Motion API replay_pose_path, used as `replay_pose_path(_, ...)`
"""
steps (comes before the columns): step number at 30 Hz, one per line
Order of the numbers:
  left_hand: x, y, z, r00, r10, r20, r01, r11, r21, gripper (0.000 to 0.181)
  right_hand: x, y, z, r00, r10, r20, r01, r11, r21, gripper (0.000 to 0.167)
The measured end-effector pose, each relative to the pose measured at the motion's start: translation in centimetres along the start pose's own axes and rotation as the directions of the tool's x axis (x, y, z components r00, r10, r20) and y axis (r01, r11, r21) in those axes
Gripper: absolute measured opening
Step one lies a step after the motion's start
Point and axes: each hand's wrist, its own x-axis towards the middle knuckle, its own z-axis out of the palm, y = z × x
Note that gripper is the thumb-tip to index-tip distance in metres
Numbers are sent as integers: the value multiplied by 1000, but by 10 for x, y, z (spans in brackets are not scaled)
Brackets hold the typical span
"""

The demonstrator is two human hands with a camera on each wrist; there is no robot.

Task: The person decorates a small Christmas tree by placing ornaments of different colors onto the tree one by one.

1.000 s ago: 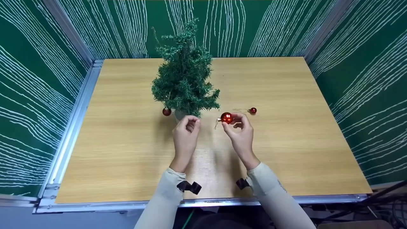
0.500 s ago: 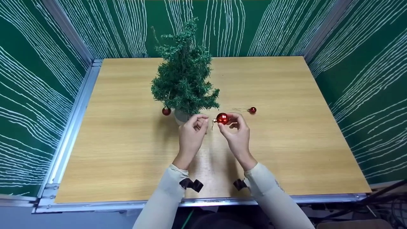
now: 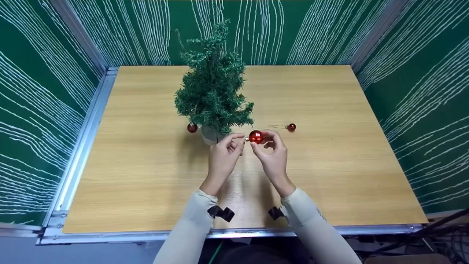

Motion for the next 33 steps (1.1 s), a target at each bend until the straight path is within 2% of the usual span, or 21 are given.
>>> replay_pose_path(18,-1,0,0,999,-40,17,41,995,-88,5,-3,-2,2,1000,-7,2,7,1000,16,35)
replay_pose_path(33,0,0,-4,999,-36,-15,34,994,-104,7,-7,1,2,1000,13,-5,-13,1000,21,34)
